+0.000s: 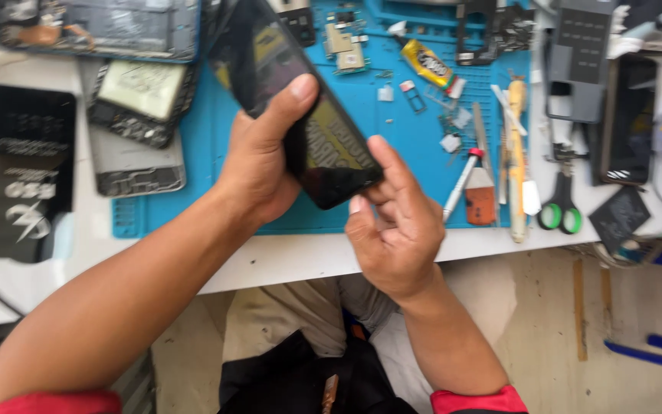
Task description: Repairing a mobile phone by removing internal screws and prying open the back cover
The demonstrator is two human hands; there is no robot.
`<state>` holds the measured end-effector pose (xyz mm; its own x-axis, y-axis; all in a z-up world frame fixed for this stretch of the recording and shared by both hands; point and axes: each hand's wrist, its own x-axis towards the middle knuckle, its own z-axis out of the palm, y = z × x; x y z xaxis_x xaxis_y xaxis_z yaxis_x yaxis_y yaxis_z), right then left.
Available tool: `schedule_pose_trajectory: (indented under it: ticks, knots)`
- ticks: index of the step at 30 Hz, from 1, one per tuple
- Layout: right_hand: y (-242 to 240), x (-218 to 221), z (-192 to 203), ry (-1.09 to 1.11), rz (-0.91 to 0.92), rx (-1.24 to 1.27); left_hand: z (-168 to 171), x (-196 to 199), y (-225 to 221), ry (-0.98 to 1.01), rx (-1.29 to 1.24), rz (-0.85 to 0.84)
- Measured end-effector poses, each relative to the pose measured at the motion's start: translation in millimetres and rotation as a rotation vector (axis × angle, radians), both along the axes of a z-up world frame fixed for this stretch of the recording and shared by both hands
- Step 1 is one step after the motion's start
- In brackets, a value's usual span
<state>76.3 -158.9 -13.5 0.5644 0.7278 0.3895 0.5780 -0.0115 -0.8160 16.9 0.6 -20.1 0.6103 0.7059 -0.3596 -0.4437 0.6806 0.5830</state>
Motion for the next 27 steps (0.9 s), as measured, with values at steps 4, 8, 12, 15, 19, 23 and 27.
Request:
schedule_pose_trajectory:
  ticks: [4, 8, 12, 15, 19, 23, 27]
  knots:
    - [-3, 7, -2, -0.020, 0.039, 0.023, -3, 1, -1, 0.048, -0.017, 0.012]
    - [-2, 13, -1, -0.087, 0.083, 0.095, -1, 0, -2, 0.065, 0.036, 0.002]
    - [-5, 18, -3, -0.164, 0.054, 0.070, -4, 0, -2, 0.066, 0.070, -0.015]
    - [-4, 20, -7, -0.152, 0.095, 0.115, -1, -2, -2, 0.088, 0.091, -0.046]
    - [-3, 21, 1, -0.068, 0.142, 0.090, -2, -2, 0, 0.093, 0.088, -0.044]
    - [-7, 20, -3, -0.020, 0.112, 0.083, 0, -2, 0, 0.074, 0.075, -0.045]
    - [-6, 20, -6, -0.124, 0.119, 0.117, -3, -3, 2, 0.095, 0.072, -0.043]
